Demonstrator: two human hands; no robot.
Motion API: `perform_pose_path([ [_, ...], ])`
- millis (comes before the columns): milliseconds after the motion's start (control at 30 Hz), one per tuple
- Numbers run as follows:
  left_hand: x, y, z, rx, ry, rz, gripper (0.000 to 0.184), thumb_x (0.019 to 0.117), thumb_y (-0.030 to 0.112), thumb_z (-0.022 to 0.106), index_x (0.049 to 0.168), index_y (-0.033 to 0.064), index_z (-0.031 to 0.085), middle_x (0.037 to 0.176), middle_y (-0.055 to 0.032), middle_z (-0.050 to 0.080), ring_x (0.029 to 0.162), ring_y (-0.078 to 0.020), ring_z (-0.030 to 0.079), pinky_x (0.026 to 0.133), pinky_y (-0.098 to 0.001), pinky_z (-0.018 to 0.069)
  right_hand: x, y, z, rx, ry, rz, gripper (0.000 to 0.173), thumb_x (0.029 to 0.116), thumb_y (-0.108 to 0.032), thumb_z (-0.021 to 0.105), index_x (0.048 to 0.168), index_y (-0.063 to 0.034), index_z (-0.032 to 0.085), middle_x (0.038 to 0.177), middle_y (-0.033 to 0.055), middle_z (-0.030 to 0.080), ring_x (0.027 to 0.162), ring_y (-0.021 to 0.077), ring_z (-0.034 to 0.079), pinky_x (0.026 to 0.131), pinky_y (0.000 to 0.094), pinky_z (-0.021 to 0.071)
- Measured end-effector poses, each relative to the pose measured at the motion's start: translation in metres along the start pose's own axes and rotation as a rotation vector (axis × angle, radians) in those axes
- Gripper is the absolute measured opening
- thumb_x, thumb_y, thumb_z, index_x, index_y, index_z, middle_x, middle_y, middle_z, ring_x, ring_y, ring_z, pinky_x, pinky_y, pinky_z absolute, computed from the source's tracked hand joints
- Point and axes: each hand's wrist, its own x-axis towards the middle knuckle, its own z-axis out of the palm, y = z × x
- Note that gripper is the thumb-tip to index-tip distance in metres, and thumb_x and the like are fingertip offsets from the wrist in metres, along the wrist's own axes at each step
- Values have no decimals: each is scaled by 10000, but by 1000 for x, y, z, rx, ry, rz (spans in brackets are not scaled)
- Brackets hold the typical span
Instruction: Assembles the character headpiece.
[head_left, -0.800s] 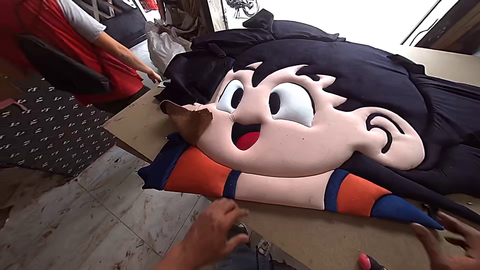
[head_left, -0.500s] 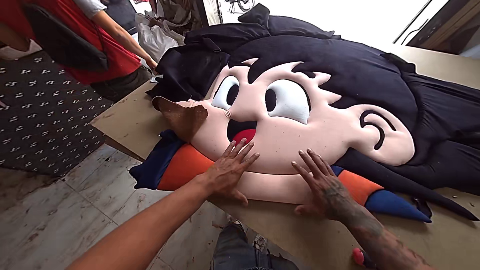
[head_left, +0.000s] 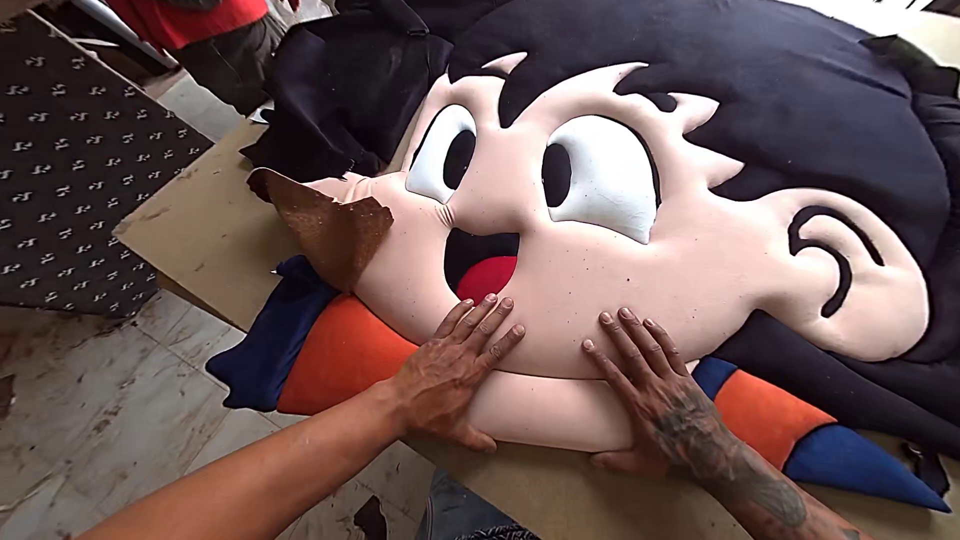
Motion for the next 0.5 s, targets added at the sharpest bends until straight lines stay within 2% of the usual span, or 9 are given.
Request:
perform_pose_path([
  [100,2,-1,3,-41,40,10,1425,519,990,607,1655,223,218,1731,-146,108,1600,-332,85,1287,-554,139,0,1,0,25,2,3,1360,506,-993,572,1591,-192,397,1659,227,296,1543,443,236,1234,666,186],
  [300,-1,-2,3,-126,83,1,1376,534,959,633,1643,228,273,1731,-115,137,1598,-326,112,1284,-561,164,4,0,1,58,-22,0,1303,571,-984,529,1596,-194,378,1641,235,327,1522,450,280,1216,667,210],
  [400,3,-3,5,-155,166,22,1333,567,986,550,1635,230,292,1706,-122,235,1571,-353,215,1251,-593,239,2,-2,-8,49,-88,31,1271,611,-992,509,1603,-211,360,1655,231,305,1543,440,243,1227,667,214],
  [500,5,-5,10,-144,193,31,1362,525,994,567,1633,253,285,1702,-114,250,1556,-358,255,1224,-596,271,2,-4,-16,36,-170,48,1275,624,-982,528,1623,-220,312,1676,211,268,1562,408,209,1245,634,212],
])
